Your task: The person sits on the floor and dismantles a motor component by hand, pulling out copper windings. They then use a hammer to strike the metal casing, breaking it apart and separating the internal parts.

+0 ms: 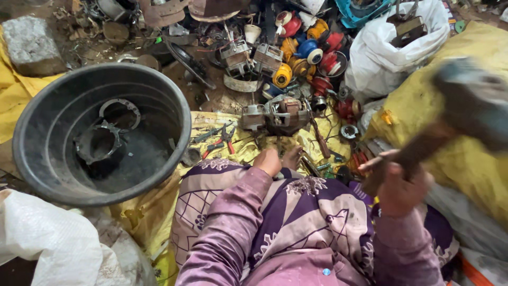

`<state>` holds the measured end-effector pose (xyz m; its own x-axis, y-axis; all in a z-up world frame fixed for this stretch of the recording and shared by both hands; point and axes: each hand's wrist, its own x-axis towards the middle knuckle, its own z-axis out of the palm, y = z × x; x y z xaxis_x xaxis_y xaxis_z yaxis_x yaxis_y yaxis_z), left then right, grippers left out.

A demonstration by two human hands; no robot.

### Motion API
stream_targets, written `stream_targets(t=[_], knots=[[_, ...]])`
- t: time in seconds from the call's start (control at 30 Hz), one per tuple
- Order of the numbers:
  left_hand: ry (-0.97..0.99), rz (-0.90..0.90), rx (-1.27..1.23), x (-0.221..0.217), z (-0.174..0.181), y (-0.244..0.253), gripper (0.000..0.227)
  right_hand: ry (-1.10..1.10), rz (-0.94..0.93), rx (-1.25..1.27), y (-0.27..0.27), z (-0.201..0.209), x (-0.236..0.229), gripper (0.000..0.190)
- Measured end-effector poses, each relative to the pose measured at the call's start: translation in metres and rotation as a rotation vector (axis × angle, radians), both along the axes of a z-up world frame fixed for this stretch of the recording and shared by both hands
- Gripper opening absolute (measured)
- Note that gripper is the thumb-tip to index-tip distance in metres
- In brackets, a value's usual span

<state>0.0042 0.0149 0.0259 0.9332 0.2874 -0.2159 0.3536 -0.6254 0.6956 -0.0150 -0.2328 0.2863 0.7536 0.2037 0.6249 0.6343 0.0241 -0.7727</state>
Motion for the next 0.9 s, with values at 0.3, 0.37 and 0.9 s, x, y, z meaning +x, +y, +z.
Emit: stream_targets(t=[0.3,0.37,0.9], knots=[[0.118,-0.122,-0.018,0.005,0.043,0.006,0.053,0.034,-0.271,-0.198,0.000,-0.089,0.092,0.053],[0.062,-0.108,-0.002,0.001,0.038,0.012,0.052,0.194,-0.308,-0.787,0.027,-0.153,0.104,0.055],[-0.052,-0.147,-0.014,0.014,-0.044,0.010,0.041,0.517,-0.078,-0.229,0.012,-0.037,0.041,0.033]])
